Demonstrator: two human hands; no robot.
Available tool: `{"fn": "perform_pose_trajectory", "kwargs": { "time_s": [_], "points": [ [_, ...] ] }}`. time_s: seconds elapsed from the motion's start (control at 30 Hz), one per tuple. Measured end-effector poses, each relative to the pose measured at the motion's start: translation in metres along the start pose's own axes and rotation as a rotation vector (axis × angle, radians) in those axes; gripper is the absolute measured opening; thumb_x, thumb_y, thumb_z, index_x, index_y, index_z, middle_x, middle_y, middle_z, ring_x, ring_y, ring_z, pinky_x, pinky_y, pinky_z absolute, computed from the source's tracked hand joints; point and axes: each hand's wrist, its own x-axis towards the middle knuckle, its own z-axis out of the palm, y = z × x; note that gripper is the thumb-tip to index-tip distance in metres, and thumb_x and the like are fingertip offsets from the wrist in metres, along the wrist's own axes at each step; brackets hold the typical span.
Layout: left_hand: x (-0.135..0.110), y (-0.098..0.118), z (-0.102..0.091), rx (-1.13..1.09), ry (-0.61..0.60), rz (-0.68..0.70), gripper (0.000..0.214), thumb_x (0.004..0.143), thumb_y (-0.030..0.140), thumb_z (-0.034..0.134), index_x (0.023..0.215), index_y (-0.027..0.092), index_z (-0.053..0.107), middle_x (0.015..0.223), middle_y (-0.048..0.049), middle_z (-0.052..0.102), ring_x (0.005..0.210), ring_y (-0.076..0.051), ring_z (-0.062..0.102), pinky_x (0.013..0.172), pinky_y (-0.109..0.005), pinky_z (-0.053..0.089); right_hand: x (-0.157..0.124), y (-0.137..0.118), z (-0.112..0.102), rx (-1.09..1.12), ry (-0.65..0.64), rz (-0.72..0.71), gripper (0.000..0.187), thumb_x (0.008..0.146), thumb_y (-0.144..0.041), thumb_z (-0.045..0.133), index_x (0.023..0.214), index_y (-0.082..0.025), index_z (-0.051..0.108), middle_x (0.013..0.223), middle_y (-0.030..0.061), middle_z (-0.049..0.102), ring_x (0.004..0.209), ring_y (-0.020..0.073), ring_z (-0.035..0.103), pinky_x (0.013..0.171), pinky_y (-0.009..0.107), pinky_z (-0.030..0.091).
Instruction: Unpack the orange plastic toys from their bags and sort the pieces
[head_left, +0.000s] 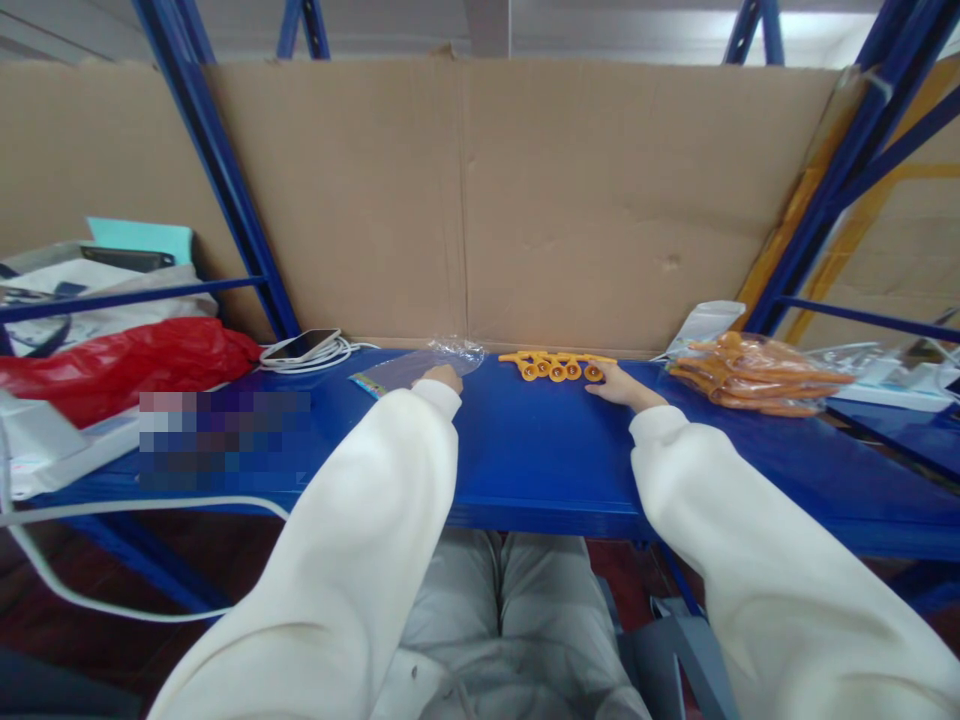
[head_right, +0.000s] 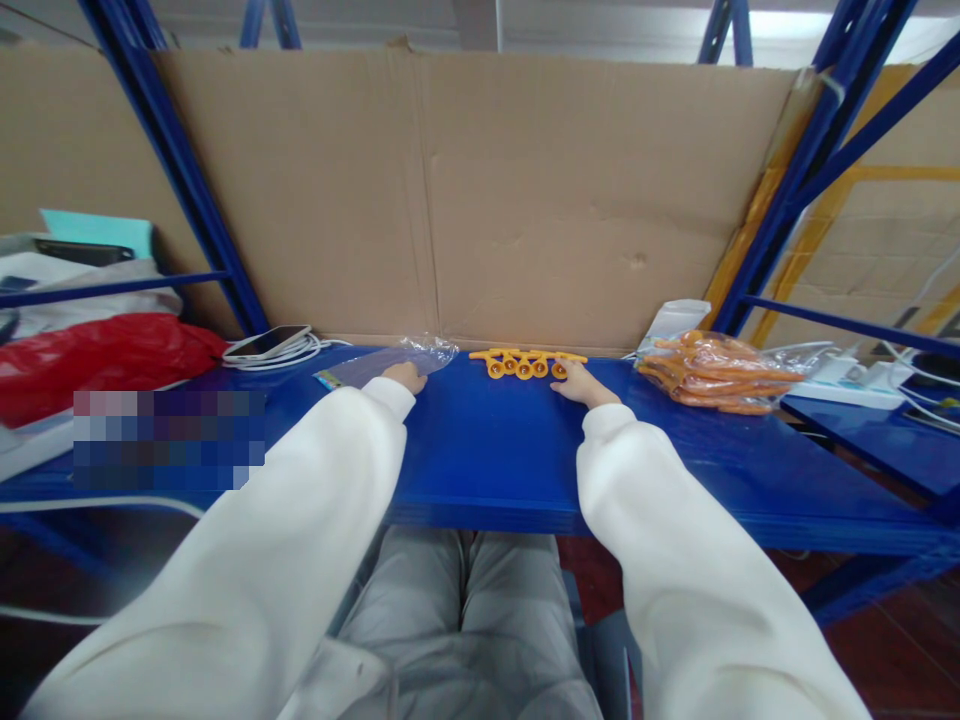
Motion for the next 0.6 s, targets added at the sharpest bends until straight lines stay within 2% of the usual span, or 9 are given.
{"fn": "perform_pose_trajectory", "kwargs": {
  "time_s": [0.1,0.3,0.47,0.6],
  "points": [
    [-0.002,0.009,-0.009,0.089,-0.021,-0.080,0.036,0.083,0.022,0.054,0.114,0.013,0.071,0.120,-0.0211,0.071,0.118,-0.034,0.064,0.102,-0.046,0.049,0.000,0.000,0.000,-0.005,0.001,0.000,0.063,0.074,-0.013,0.071,0.136,-0.012,0.059,0.143,0.0192,0.056,0.137,0.0326,0.049,0.118,0.049,0.034],
    [-0.012,0.020,-0.022,0.133,0.031,-0.112,0.040,0.087,0.021,0.049,0.119,0.008,0.068,0.126,-0.0250,0.066,0.121,-0.033,0.063,0.106,-0.049,0.045,0.002,0.004,0.001,-0.027,0.005,-0.035,0.061,0.073,-0.014,0.072,0.134,-0.014,0.061,0.138,0.0175,0.060,0.135,0.0328,0.052,0.117,0.051,0.036],
    [-0.016,0.021,-0.020,0.161,0.051,-0.046,0.036,0.087,0.018,0.050,0.116,0.007,0.070,0.124,-0.0254,0.067,0.121,-0.033,0.062,0.116,-0.056,0.031,0.001,0.001,0.000,-0.012,0.005,-0.028,0.061,0.073,-0.013,0.071,0.133,-0.013,0.062,0.140,0.0190,0.058,0.136,0.0343,0.051,0.116,0.052,0.036],
    [-0.015,0.021,-0.013,0.056,0.016,0.090,0.033,0.088,0.022,0.054,0.116,0.016,0.071,0.128,-0.0185,0.067,0.123,-0.032,0.062,0.112,-0.054,0.038,-0.002,-0.003,-0.002,-0.033,-0.011,-0.017,0.062,0.076,-0.013,0.069,0.136,-0.011,0.059,0.143,0.0204,0.055,0.137,0.0341,0.049,0.117,0.052,0.035]
  ]
}}
